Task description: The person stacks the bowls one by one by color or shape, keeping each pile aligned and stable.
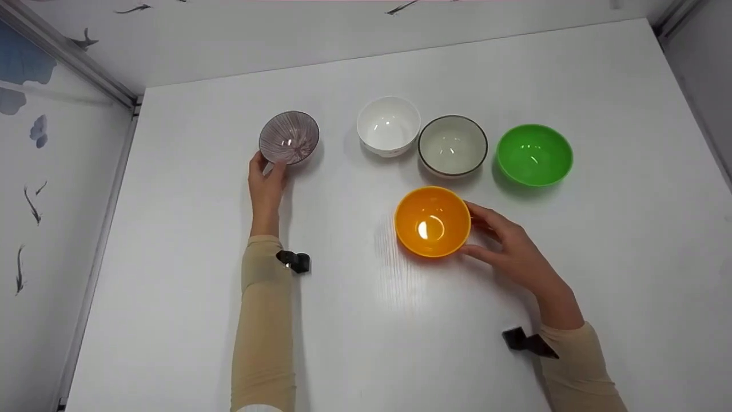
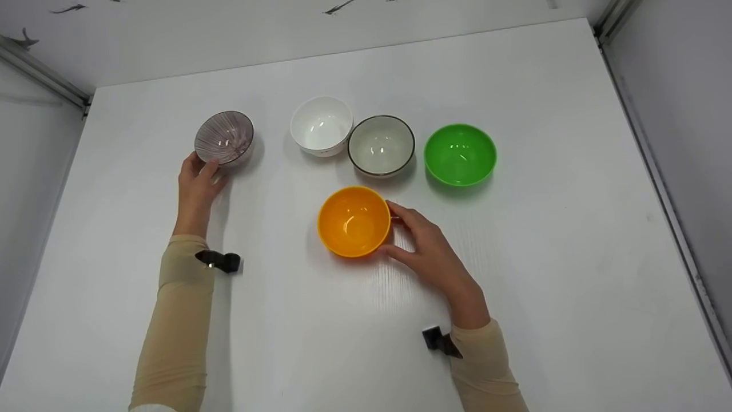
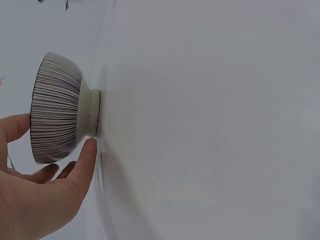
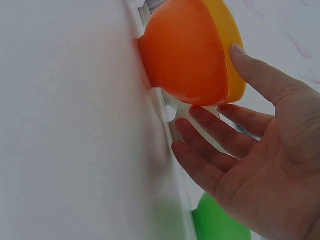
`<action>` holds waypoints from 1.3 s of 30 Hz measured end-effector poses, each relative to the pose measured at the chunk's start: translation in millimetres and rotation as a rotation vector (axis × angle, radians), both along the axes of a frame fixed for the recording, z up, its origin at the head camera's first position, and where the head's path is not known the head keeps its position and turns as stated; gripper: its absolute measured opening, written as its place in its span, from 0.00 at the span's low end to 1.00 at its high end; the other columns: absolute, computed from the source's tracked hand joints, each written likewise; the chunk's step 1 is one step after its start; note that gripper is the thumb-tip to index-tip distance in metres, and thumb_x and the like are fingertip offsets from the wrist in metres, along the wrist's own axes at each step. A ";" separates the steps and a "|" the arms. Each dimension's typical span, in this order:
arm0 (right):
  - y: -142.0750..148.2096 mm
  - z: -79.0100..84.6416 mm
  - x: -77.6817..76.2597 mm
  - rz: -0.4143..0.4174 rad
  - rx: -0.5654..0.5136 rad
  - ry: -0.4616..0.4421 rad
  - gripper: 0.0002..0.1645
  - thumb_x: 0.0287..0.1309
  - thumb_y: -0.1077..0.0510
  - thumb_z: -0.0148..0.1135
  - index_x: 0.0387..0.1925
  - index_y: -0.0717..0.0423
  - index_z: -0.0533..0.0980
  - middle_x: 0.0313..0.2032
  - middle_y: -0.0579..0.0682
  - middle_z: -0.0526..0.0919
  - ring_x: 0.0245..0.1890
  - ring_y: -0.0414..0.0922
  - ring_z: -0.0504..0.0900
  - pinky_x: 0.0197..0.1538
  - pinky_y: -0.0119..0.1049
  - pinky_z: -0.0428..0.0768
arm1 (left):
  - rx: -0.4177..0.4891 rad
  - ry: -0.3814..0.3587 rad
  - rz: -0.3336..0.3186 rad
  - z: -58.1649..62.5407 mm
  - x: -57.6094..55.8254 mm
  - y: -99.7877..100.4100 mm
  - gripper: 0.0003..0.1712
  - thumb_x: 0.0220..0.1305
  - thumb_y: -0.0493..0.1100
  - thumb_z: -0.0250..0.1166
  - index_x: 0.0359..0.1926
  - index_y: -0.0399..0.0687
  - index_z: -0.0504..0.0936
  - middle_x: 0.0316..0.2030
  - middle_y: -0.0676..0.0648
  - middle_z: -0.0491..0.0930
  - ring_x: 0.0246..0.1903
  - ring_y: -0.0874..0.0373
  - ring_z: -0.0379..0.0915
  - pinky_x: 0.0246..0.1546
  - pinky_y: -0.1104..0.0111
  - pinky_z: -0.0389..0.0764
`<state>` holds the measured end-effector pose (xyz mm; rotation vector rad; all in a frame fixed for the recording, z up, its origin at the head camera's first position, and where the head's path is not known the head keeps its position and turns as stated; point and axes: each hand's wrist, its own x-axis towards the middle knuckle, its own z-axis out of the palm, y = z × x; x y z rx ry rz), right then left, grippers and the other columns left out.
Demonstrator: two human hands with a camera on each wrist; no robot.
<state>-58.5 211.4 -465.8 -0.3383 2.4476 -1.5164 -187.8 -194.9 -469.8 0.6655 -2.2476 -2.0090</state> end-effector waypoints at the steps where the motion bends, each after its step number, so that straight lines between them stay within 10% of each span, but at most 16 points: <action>1: -0.4 0.2 -0.2 0.000 0.001 -0.002 0.45 0.57 0.52 0.72 0.73 0.50 0.63 0.69 0.48 0.72 0.62 0.27 0.71 0.64 0.14 0.68 | 0.006 0.000 0.002 -0.2 -0.4 -0.2 0.36 0.73 0.43 0.56 0.76 0.42 0.54 0.75 0.40 0.58 0.68 0.45 0.66 0.68 0.61 0.74; 25: -2.2 -0.2 -1.9 0.005 0.009 0.014 0.46 0.56 0.52 0.73 0.73 0.51 0.63 0.68 0.48 0.72 0.60 0.24 0.71 0.64 0.13 0.68 | 0.385 -0.077 0.093 7.6 -5.9 -2.5 0.33 0.76 0.40 0.49 0.78 0.49 0.52 0.76 0.47 0.56 0.72 0.55 0.61 0.65 0.62 0.77; 39: -1.9 0.7 -2.1 0.007 0.011 0.003 0.45 0.58 0.53 0.72 0.73 0.53 0.63 0.69 0.50 0.71 0.65 0.46 0.73 0.64 0.13 0.67 | 0.446 -0.070 0.105 7.9 -8.5 -4.9 0.33 0.75 0.37 0.49 0.77 0.47 0.54 0.75 0.43 0.60 0.70 0.52 0.65 0.67 0.62 0.76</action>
